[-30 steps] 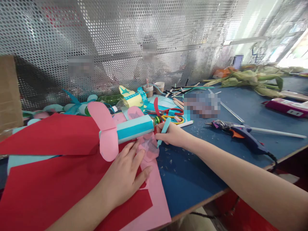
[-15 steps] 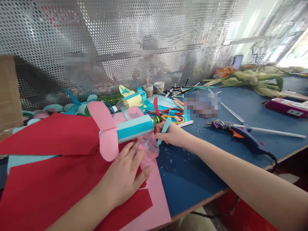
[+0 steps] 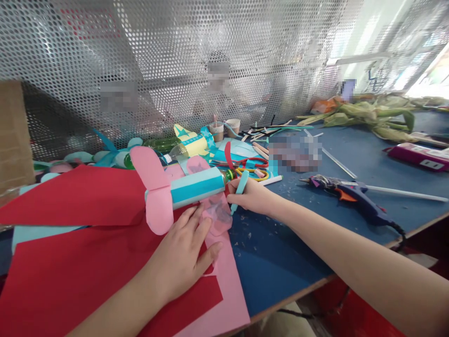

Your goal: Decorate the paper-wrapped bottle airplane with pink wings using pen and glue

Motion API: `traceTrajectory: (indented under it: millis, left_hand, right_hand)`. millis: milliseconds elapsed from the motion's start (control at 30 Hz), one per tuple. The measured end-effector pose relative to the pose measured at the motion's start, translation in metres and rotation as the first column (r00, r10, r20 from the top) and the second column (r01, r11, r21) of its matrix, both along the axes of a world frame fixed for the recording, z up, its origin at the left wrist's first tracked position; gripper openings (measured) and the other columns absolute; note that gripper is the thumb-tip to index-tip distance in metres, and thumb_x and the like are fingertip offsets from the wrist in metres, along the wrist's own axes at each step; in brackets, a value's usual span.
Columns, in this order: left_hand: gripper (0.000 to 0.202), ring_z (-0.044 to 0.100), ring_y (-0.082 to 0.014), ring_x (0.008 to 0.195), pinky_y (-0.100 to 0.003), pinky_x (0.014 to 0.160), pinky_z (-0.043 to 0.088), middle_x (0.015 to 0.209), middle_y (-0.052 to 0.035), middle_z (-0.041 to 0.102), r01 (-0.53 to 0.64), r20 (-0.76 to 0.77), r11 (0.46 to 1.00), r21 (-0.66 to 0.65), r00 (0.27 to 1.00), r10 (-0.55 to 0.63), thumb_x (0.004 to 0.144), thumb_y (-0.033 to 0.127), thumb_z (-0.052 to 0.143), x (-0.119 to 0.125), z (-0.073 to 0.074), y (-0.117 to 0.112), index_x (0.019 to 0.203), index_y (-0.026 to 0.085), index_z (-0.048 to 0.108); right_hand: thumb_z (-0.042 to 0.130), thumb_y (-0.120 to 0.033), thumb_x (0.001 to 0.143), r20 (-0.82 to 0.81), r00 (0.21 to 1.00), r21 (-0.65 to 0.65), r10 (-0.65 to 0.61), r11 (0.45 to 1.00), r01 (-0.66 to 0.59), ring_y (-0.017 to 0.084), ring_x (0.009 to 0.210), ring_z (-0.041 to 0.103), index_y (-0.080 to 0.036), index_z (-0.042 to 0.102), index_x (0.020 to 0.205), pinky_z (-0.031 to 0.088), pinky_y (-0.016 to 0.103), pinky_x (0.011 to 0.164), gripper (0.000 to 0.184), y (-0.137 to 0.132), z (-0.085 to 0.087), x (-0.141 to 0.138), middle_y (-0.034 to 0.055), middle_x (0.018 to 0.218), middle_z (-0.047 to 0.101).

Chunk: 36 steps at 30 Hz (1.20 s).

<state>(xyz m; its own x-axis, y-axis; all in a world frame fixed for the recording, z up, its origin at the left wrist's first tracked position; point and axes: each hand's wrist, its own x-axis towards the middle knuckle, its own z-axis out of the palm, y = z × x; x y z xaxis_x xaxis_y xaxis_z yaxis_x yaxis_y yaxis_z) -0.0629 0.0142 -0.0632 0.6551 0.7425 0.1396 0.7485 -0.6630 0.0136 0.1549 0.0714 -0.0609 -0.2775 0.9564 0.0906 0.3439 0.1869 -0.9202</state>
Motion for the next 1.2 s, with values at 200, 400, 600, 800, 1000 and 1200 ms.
traceTrajectory:
  millis: [200,400,600,800,1000,1200]
  left_hand:
    - [0.059,0.041,-0.0366,0.133,-0.057,0.101,0.043,0.142,-0.0171,0.048,-0.004,0.01,1.0,-0.003,1.0,0.004,0.094,0.056,0.031,-0.0004,0.0002,0.0007,0.128,0.013,0.054]
    - [0.059,0.042,-0.0366,0.132,-0.057,0.101,0.044,0.141,-0.0167,0.05,0.002,0.013,1.0,0.003,1.0,-0.002,0.095,0.056,0.031,-0.0003,0.0006,0.0002,0.128,0.013,0.055]
    - [0.062,0.042,-0.0378,0.132,-0.058,0.1,0.044,0.141,-0.0184,0.049,0.013,0.006,1.0,0.013,1.0,-0.013,0.095,0.055,0.028,-0.0006,-0.0007,0.0003,0.128,0.011,0.055]
    - [0.06,0.042,-0.0377,0.131,-0.058,0.099,0.045,0.141,-0.0177,0.049,0.021,0.023,1.0,0.021,1.0,-0.021,0.095,0.055,0.03,-0.0008,-0.0007,0.0001,0.128,0.012,0.055]
    - [0.059,0.042,-0.0363,0.132,-0.056,0.1,0.044,0.142,-0.0168,0.048,0.008,0.014,1.0,0.019,1.0,-0.008,0.095,0.055,0.032,-0.001,-0.0005,0.0005,0.128,0.013,0.055]
    - [0.06,0.04,-0.0376,0.133,-0.057,0.1,0.044,0.144,-0.0176,0.045,0.01,0.007,1.0,0.004,1.0,-0.01,0.095,0.055,0.03,-0.0014,-0.0008,0.0007,0.13,0.012,0.054]
  right_hand:
    - [0.056,-0.016,0.068,-0.008,1.0,-0.027,0.015,1.0,-0.015,0.007,0.037,0.038,-0.02,0.042,0.055,0.026,0.021,0.04,0.019,-0.0008,0.002,-0.0006,-0.0099,0.039,0.039]
    - [0.057,-0.015,0.068,0.025,1.0,-0.027,0.007,1.0,-0.007,0.007,0.037,0.037,-0.02,0.043,0.055,0.027,0.021,0.041,0.02,-0.0023,0.0035,-0.0016,-0.0098,0.037,0.04]
    - [0.059,-0.015,0.07,0.054,0.999,-0.038,0.006,0.999,-0.004,0.007,0.038,0.039,-0.02,0.045,0.056,0.029,0.02,0.041,0.02,-0.0036,0.0047,-0.0015,-0.0096,0.038,0.042]
    - [0.06,-0.017,0.072,0.059,0.998,-0.012,0.017,1.0,-0.016,0.007,0.039,0.041,-0.019,0.047,0.057,0.032,0.02,0.043,0.021,-0.0043,0.0051,-0.0023,-0.0087,0.04,0.045]
    - [0.06,-0.019,0.073,0.036,0.999,-0.04,0.031,0.999,-0.03,0.007,0.039,0.04,-0.02,0.046,0.057,0.031,0.02,0.042,0.022,-0.0039,0.003,-0.0019,-0.0094,0.039,0.043]
    - [0.062,-0.021,0.074,0.04,0.998,-0.037,0.053,0.998,-0.052,0.007,0.04,0.041,-0.02,0.046,0.057,0.032,0.02,0.042,0.023,-0.0035,0.0016,-0.0017,-0.0085,0.04,0.046]
